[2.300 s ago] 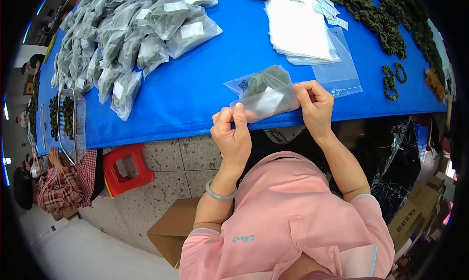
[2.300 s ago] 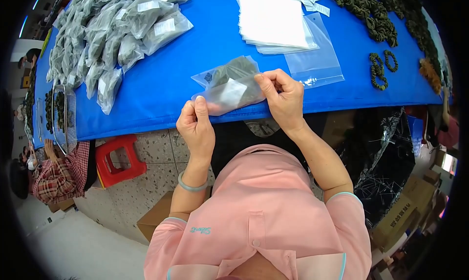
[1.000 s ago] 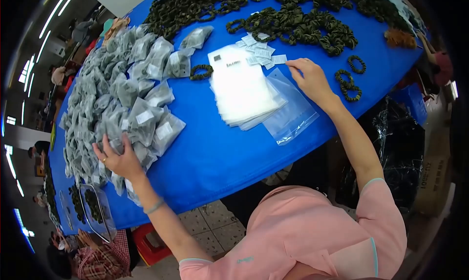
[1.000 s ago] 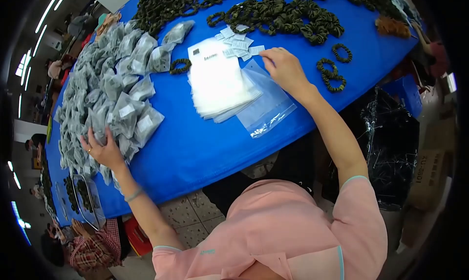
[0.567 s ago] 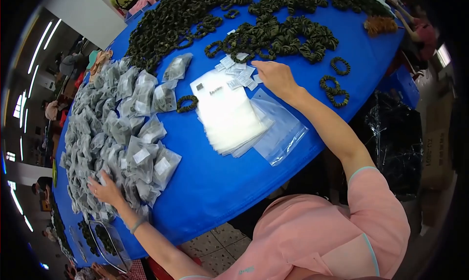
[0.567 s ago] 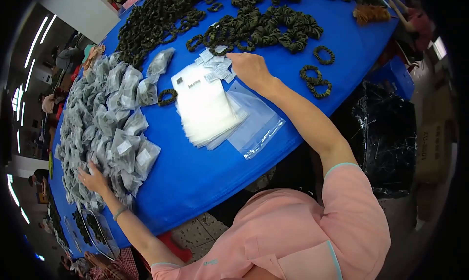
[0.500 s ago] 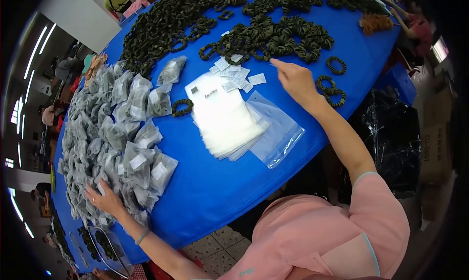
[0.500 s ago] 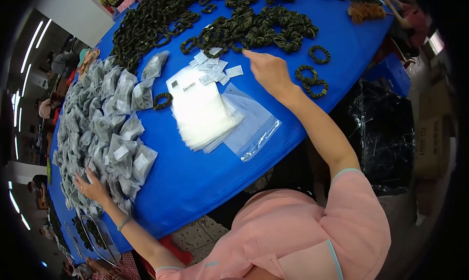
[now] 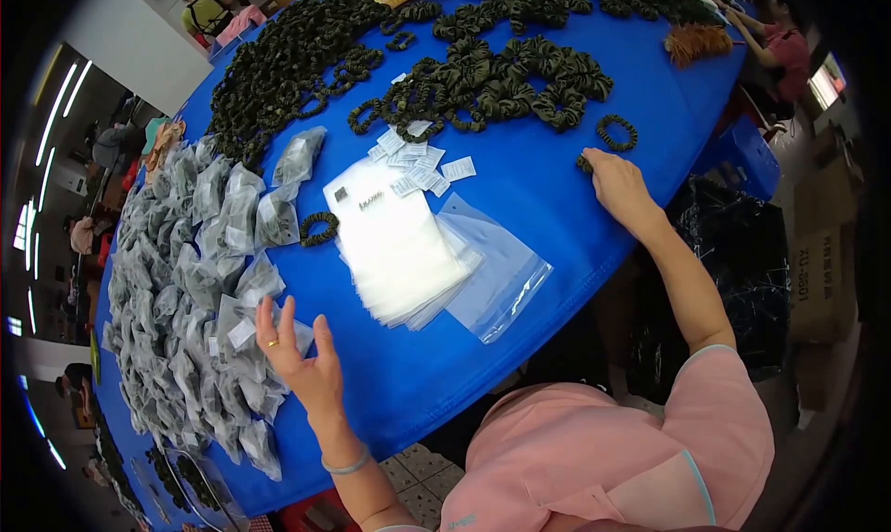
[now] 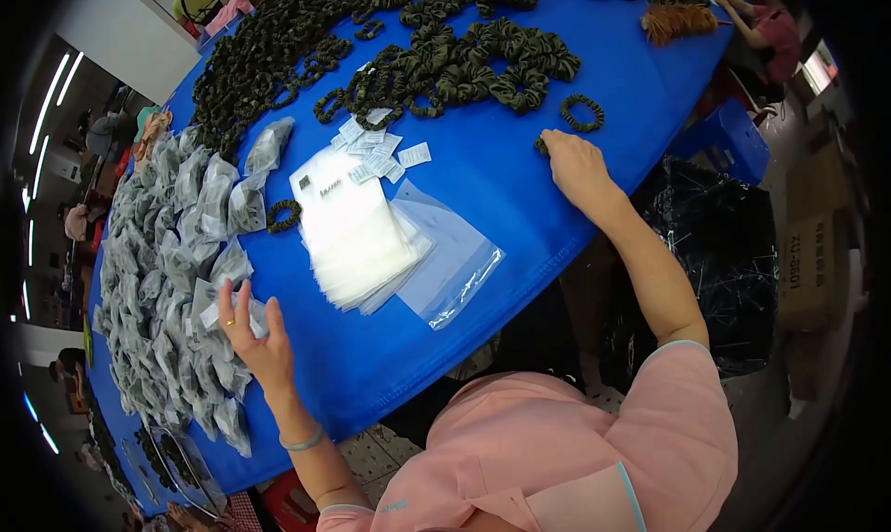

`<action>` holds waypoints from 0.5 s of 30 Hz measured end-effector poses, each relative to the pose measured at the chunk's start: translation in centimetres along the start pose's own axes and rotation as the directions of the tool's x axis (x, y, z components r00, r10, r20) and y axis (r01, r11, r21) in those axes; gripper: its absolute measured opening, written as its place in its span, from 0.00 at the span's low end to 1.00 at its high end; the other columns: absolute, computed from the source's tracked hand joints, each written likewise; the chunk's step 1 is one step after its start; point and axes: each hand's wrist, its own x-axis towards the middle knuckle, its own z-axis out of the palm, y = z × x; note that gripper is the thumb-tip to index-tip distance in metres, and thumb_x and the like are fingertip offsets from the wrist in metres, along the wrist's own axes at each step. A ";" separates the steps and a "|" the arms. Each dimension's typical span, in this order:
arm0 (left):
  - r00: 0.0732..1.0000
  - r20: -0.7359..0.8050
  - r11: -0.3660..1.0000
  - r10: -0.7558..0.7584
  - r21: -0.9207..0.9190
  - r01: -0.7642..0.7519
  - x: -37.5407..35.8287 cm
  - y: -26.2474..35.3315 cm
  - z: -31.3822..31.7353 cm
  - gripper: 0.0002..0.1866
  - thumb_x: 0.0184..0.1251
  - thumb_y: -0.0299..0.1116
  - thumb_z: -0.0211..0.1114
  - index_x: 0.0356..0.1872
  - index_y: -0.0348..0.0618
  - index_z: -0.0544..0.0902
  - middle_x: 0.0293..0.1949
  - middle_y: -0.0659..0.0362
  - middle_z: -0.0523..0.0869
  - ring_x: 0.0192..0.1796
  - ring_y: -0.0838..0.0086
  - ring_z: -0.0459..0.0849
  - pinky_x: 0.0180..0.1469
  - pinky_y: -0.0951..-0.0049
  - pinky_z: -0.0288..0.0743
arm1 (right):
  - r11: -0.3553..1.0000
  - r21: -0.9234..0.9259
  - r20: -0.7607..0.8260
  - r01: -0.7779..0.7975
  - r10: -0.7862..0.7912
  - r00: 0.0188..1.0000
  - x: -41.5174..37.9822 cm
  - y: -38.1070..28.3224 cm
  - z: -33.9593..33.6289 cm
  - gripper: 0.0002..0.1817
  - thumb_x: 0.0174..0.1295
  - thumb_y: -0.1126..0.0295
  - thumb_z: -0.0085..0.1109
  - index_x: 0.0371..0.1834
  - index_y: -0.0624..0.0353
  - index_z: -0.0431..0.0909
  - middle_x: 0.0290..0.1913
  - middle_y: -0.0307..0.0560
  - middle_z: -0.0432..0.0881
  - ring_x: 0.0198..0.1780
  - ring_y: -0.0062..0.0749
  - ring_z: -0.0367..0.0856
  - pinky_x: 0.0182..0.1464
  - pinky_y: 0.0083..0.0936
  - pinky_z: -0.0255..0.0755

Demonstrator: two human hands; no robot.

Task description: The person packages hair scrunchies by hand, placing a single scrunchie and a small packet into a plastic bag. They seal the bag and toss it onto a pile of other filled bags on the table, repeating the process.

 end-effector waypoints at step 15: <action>0.960 0.220 0.985 0.173 -0.058 -0.164 5.1 -0.2 9.0 0.08 0.58 0.24 0.68 0.40 0.38 0.88 0.46 0.59 0.88 0.49 0.65 0.83 0.48 0.70 0.80 | 0.983 -0.171 -0.120 0.067 -0.088 0.989 11.4 2.1 7.1 0.31 0.67 0.71 0.55 0.73 0.63 0.62 0.75 0.60 0.64 0.76 0.60 0.61 0.67 0.44 0.72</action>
